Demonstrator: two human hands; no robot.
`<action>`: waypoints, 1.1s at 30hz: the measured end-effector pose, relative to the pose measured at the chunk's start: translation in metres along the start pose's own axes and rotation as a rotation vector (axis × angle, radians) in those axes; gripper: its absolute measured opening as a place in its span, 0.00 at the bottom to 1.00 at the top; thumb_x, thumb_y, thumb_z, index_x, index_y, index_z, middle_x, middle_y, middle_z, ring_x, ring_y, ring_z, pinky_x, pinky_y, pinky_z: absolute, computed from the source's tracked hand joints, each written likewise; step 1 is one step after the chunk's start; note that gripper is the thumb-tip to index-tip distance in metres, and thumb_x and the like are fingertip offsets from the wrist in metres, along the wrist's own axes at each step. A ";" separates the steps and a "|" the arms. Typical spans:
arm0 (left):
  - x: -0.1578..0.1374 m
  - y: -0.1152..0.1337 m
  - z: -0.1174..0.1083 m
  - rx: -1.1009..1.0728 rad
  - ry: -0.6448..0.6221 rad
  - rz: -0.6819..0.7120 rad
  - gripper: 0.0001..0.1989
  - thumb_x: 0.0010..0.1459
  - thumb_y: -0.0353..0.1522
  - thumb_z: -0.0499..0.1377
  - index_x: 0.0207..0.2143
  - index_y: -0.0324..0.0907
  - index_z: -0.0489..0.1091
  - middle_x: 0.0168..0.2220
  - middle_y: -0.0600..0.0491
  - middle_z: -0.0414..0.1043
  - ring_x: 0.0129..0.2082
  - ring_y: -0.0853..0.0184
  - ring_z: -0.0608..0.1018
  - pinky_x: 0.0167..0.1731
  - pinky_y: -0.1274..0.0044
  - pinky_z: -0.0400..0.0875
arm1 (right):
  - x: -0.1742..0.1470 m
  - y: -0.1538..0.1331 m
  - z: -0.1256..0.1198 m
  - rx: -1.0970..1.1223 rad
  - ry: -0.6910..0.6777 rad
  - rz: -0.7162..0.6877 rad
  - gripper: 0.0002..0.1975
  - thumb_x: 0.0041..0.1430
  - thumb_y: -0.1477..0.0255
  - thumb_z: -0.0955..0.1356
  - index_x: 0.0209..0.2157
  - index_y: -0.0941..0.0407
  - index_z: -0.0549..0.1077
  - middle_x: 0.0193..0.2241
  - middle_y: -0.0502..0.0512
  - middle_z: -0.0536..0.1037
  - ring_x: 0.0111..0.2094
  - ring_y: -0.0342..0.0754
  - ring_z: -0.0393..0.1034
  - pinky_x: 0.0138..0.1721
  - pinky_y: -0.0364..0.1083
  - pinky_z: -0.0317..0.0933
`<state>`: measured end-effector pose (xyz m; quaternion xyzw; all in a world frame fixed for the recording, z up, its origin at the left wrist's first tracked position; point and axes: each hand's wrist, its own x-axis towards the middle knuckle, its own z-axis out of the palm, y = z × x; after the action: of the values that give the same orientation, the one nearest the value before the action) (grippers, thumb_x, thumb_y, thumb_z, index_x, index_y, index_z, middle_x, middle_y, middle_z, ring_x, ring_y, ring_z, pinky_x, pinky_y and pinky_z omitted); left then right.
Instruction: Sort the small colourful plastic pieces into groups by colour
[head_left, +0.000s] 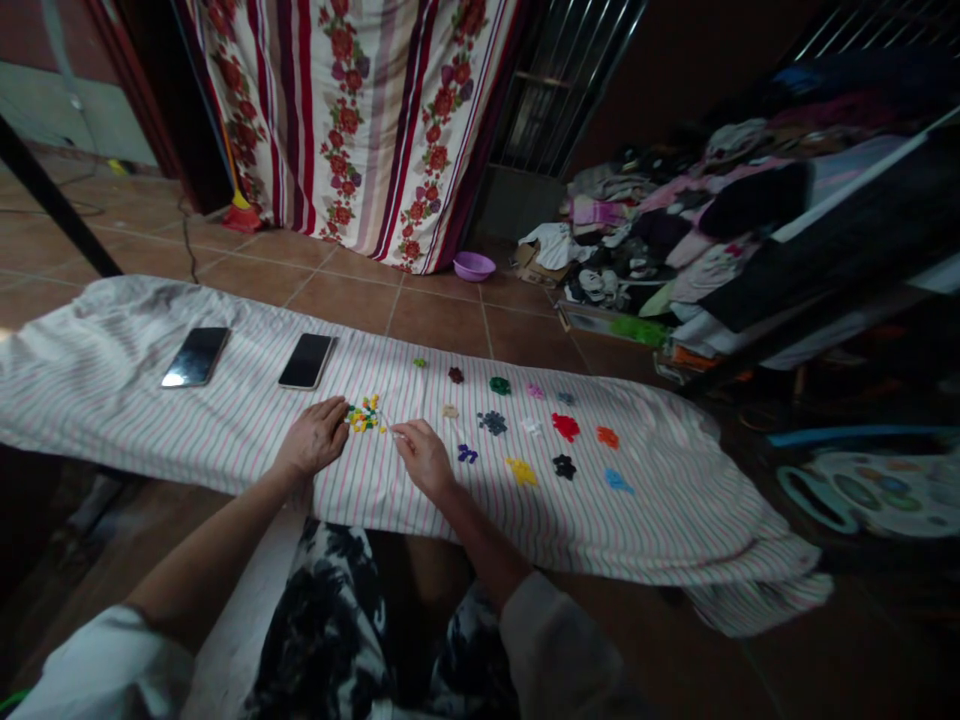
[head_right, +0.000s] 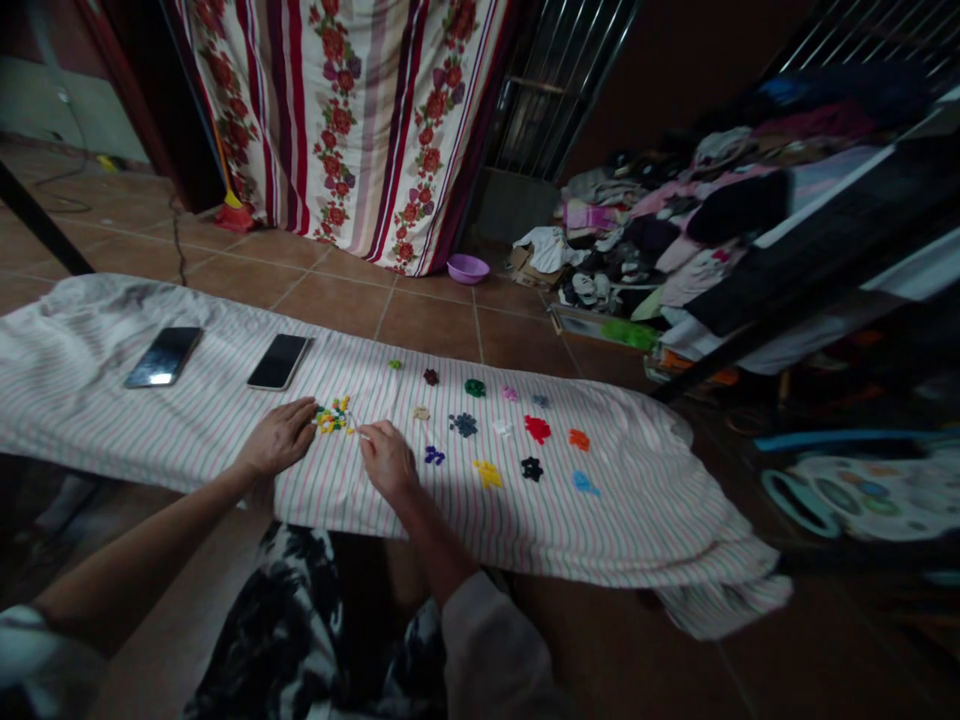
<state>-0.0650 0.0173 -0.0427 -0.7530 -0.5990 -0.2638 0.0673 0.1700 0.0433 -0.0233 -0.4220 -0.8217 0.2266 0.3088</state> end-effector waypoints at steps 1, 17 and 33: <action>0.000 0.000 0.000 0.000 -0.003 0.002 0.18 0.62 0.35 0.47 0.50 0.37 0.67 0.52 0.41 0.69 0.54 0.58 0.71 0.54 0.63 0.66 | 0.005 -0.003 0.003 -0.009 -0.021 0.003 0.12 0.61 0.75 0.63 0.44 0.52 0.75 0.39 0.54 0.73 0.38 0.44 0.69 0.43 0.44 0.64; 0.002 0.005 -0.009 0.013 -0.001 0.037 0.17 0.63 0.35 0.47 0.49 0.40 0.68 0.52 0.43 0.70 0.53 0.59 0.71 0.53 0.64 0.67 | 0.045 -0.022 0.025 -0.144 -0.155 0.079 0.14 0.63 0.74 0.62 0.47 0.50 0.74 0.40 0.53 0.71 0.41 0.44 0.68 0.44 0.42 0.61; 0.002 0.007 -0.009 0.021 0.004 0.018 0.16 0.62 0.35 0.48 0.47 0.37 0.67 0.51 0.41 0.70 0.54 0.59 0.71 0.54 0.64 0.66 | 0.056 -0.027 0.023 -0.194 -0.200 0.171 0.11 0.61 0.71 0.64 0.43 0.50 0.75 0.39 0.54 0.72 0.37 0.46 0.69 0.39 0.42 0.60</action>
<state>-0.0609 0.0136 -0.0329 -0.7570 -0.5949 -0.2586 0.0788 0.1135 0.0727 -0.0052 -0.4935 -0.8275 0.2126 0.1631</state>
